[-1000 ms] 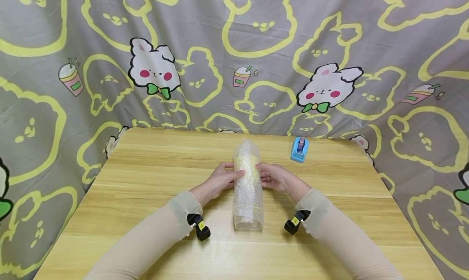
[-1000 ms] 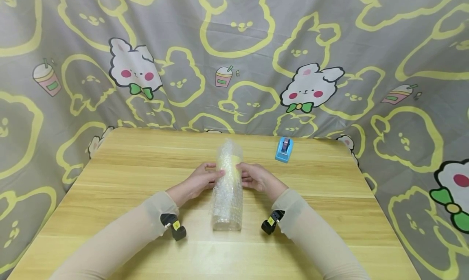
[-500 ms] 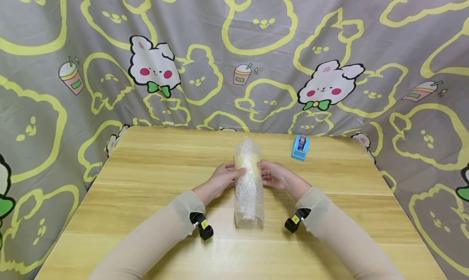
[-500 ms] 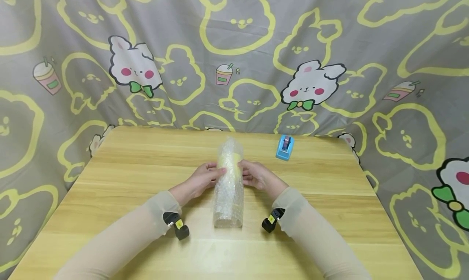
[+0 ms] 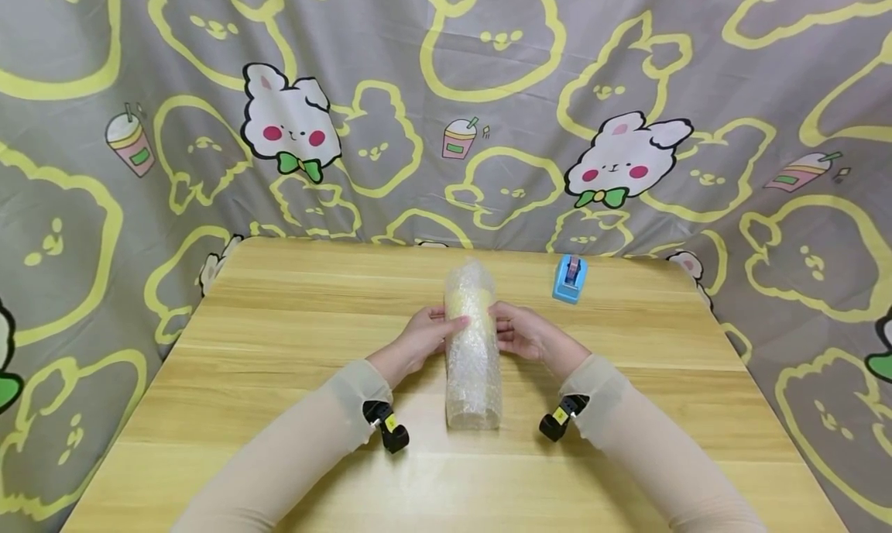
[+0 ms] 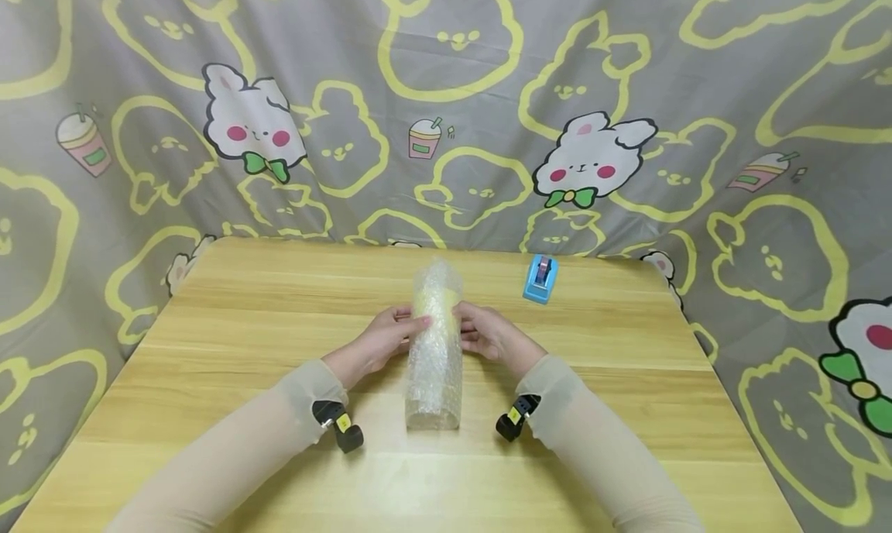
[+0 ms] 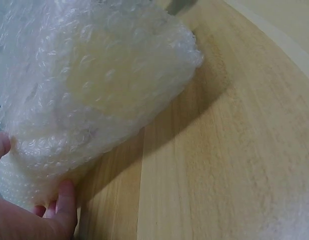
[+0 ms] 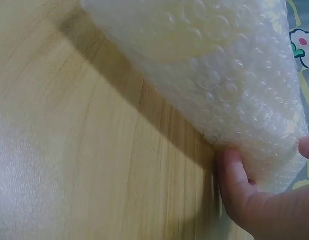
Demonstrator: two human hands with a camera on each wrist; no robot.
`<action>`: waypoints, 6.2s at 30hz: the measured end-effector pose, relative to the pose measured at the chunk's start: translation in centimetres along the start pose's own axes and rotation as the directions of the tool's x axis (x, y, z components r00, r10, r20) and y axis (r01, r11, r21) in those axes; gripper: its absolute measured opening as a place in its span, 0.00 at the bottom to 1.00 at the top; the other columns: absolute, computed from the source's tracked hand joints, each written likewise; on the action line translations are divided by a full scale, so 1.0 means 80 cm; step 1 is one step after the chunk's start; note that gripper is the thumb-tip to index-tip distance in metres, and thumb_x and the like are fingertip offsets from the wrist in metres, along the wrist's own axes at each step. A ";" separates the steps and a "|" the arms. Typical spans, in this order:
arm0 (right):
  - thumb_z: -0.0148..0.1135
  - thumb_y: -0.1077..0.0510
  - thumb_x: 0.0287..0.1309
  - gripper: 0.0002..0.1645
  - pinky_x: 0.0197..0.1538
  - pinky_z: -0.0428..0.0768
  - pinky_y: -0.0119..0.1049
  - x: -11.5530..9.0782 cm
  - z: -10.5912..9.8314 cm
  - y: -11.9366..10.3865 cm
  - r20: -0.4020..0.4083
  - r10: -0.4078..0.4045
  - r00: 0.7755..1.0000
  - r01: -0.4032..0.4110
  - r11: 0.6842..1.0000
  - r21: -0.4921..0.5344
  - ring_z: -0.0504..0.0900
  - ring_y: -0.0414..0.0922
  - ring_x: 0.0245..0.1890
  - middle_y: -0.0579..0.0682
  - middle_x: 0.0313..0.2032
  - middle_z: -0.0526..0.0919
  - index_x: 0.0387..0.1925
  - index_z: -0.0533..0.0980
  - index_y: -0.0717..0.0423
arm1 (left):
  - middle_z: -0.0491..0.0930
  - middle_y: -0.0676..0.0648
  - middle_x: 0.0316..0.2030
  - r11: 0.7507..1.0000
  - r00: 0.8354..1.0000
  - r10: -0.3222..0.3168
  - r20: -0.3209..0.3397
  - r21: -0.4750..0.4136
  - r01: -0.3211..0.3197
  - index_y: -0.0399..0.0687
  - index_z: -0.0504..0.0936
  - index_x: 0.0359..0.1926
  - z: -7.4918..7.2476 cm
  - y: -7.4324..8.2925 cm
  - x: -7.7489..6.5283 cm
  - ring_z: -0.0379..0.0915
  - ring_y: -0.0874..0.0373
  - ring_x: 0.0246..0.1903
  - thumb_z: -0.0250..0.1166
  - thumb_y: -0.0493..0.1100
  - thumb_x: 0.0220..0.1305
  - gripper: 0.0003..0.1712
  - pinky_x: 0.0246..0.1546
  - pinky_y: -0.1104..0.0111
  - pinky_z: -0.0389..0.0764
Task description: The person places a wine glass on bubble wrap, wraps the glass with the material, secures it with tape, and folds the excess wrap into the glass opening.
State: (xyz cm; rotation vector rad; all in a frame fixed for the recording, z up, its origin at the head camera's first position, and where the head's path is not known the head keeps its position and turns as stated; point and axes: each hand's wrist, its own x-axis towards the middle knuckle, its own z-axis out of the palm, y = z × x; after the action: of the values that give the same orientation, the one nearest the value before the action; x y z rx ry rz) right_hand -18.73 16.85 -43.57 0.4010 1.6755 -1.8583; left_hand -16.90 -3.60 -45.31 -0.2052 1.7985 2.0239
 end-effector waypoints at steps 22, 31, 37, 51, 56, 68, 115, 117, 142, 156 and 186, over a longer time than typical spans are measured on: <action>0.58 0.58 0.70 0.30 0.47 0.84 0.36 -0.013 -0.006 -0.006 -0.025 -0.090 0.996 0.088 0.993 -0.083 0.83 0.43 0.38 0.53 0.39 0.84 0.65 0.64 0.74 | 0.71 0.35 0.60 0.999 1.000 0.008 -0.013 0.034 -0.007 0.33 0.61 0.69 0.004 0.002 -0.003 0.76 0.45 0.54 0.72 0.47 0.63 0.42 0.56 0.57 0.79; 0.57 0.61 0.70 0.28 0.48 0.84 0.34 -0.015 -0.013 -0.009 -0.009 -0.121 0.993 0.119 0.989 -0.087 0.83 0.44 0.39 0.54 0.41 0.82 0.64 0.65 0.74 | 0.71 0.34 0.60 1.000 1.000 0.006 -0.010 0.030 -0.006 0.33 0.60 0.69 0.004 0.001 -0.001 0.76 0.45 0.53 0.72 0.47 0.63 0.43 0.55 0.58 0.80; 0.58 0.63 0.68 0.25 0.45 0.84 0.32 -0.023 -0.018 -0.016 0.007 -0.141 0.990 0.141 0.988 -0.062 0.82 0.44 0.37 0.53 0.38 0.81 0.60 0.67 0.74 | 0.72 0.34 0.59 1.000 1.000 0.007 -0.011 0.031 -0.006 0.33 0.61 0.69 0.004 0.001 -0.003 0.77 0.46 0.52 0.72 0.46 0.63 0.42 0.54 0.59 0.81; 0.49 0.59 0.73 0.29 0.43 0.84 0.31 -0.027 -0.044 -0.042 -0.112 -0.182 0.977 0.161 0.971 -0.178 0.81 0.42 0.38 0.64 0.58 0.71 0.68 0.60 0.72 | 0.72 0.35 0.58 0.999 1.000 0.003 -0.022 0.036 -0.002 0.33 0.61 0.69 0.003 0.001 -0.005 0.77 0.47 0.50 0.72 0.47 0.62 0.43 0.53 0.59 0.81; 0.49 0.59 0.75 0.26 0.41 0.83 0.29 -0.039 -0.057 -0.059 -0.186 -0.259 0.948 0.219 0.952 -0.215 0.79 0.39 0.35 0.57 0.50 0.74 0.66 0.63 0.72 | 0.71 0.36 0.58 0.999 1.000 0.000 -0.024 0.039 0.001 0.33 0.61 0.69 0.003 0.001 -0.004 0.77 0.47 0.51 0.73 0.48 0.61 0.44 0.54 0.58 0.80; 0.46 0.56 0.73 0.26 0.52 0.82 0.36 -0.039 -0.107 -0.084 -0.382 -0.371 0.846 0.185 0.877 -0.443 0.76 0.46 0.47 0.61 0.54 0.74 0.63 0.66 0.72 | 0.71 0.36 0.59 0.999 1.000 -0.005 -0.018 0.039 0.006 0.33 0.61 0.69 0.003 0.002 -0.004 0.77 0.47 0.51 0.73 0.47 0.62 0.44 0.53 0.59 0.81; 0.53 0.49 0.71 0.32 0.44 0.73 0.38 0.024 -0.145 -0.079 -0.617 -0.193 0.763 -0.193 0.843 -0.502 0.72 0.50 0.41 0.58 0.43 0.72 0.61 0.68 0.74 | 0.73 0.36 0.57 0.998 1.000 0.008 -0.030 0.057 -0.006 0.32 0.62 0.68 0.001 0.003 -0.006 0.77 0.48 0.50 0.73 0.48 0.61 0.43 0.54 0.58 0.81; 0.54 0.50 0.71 0.31 0.45 0.73 0.38 0.025 -0.146 -0.079 -0.621 -0.191 0.760 -0.192 0.847 -0.496 0.72 0.50 0.42 0.58 0.45 0.72 0.61 0.69 0.74 | 0.73 0.35 0.57 0.999 1.000 0.007 -0.026 0.053 -0.005 0.32 0.62 0.68 0.002 0.004 -0.007 0.77 0.47 0.51 0.73 0.48 0.61 0.43 0.55 0.58 0.80; 0.45 0.61 0.66 0.30 0.69 0.67 0.48 0.006 -0.149 -0.083 -0.476 -0.025 0.879 0.087 0.990 0.108 0.64 0.53 0.63 0.59 0.61 0.63 0.68 0.57 0.64 | 0.73 0.35 0.57 0.999 1.000 -0.008 -0.006 0.034 0.008 0.31 0.62 0.68 0.002 0.001 -0.006 0.78 0.48 0.49 0.73 0.47 0.62 0.43 0.53 0.59 0.81; 0.49 0.58 0.65 0.07 0.64 0.71 0.41 0.005 -0.144 -0.085 -0.505 -0.032 0.862 0.066 0.997 0.050 0.68 0.47 0.49 0.51 0.46 0.66 0.40 0.70 0.58 | 0.73 0.35 0.57 1.000 1.000 -0.003 -0.004 0.023 0.004 0.31 0.61 0.68 -0.001 0.000 -0.004 0.78 0.47 0.50 0.73 0.46 0.62 0.42 0.53 0.59 0.81; 0.46 0.66 0.71 0.15 0.47 0.84 0.32 -0.005 -0.167 -0.070 -0.286 0.037 0.958 0.012 0.986 0.168 0.83 0.41 0.30 0.49 0.26 0.84 0.29 0.76 0.61 | 0.71 0.36 0.59 0.997 0.999 0.014 -0.030 0.081 -0.012 0.33 0.62 0.70 -0.002 -0.001 -0.001 0.74 0.46 0.55 0.73 0.49 0.61 0.45 0.57 0.58 0.78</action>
State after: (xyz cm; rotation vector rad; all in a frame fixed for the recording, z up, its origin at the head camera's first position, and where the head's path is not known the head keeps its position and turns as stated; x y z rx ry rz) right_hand -24.04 30.10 -41.04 0.7847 1.6976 -2.0161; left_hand -16.81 -3.80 -45.38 -0.2022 1.9011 1.9622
